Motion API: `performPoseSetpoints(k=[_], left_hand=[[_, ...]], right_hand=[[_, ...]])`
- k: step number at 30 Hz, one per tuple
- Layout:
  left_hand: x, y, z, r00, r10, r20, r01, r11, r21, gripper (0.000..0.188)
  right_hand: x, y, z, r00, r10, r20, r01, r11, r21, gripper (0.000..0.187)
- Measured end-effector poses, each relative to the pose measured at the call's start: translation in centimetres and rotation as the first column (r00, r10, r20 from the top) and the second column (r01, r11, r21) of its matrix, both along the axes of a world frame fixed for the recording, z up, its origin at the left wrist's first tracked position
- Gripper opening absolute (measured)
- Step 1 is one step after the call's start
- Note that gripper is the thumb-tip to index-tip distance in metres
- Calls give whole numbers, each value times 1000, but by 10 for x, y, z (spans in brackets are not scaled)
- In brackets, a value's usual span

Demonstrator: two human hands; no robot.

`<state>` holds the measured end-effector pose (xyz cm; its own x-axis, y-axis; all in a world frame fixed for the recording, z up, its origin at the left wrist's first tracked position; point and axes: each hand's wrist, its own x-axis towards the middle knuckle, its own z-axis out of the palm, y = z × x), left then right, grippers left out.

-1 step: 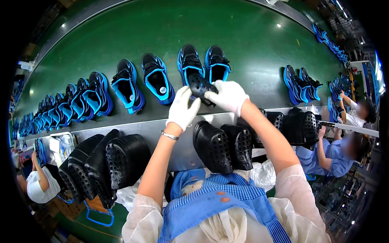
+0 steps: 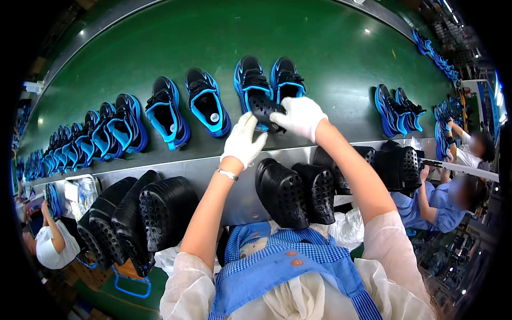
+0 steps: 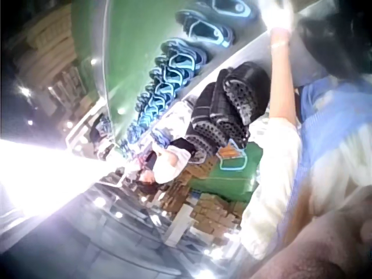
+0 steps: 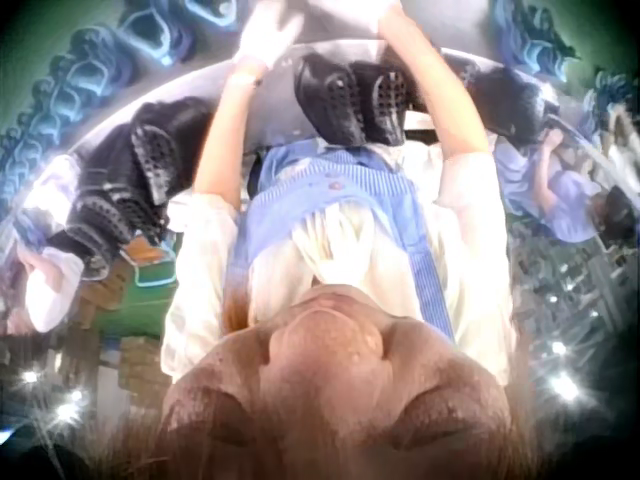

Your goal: The person performs shoe assembly by taking black shoe components from a pile and fitting them into blue and black sneakers moving along a conveyor belt, repeating the process for multiple shoes.

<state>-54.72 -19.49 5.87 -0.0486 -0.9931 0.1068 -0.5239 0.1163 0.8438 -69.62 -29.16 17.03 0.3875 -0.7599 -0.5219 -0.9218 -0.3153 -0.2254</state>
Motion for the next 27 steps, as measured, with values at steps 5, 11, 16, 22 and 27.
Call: performPoseSetpoints(k=[5, 11, 16, 22, 27], left_hand=[[-8, -25, -18, 981, 42, 187, -29, 997, -74, 17], [-13, -44, -26, 969, -57, 239, -54, 899, 435, 24], [-5, -74, -23, 885, -353, 302, 63, 736, 674, 31], [-5, -83, -16, 891, -342, 298, 18, 683, 730, 23], [-6, -86, -5, 896, -321, 308, -19, 664, 748, 23]], right_hand=[[41, -20, -39, 986, 34, -161, -75, 964, -257, 26], [63, -34, -93, 983, -91, -161, 67, 987, -149, 29], [72, -44, -98, 989, -77, -129, 76, 997, -13, 30], [74, -53, -132, 999, -49, -10, 45, 972, -229, 23], [70, -59, -139, 999, 30, -34, -36, 977, -210, 26]])
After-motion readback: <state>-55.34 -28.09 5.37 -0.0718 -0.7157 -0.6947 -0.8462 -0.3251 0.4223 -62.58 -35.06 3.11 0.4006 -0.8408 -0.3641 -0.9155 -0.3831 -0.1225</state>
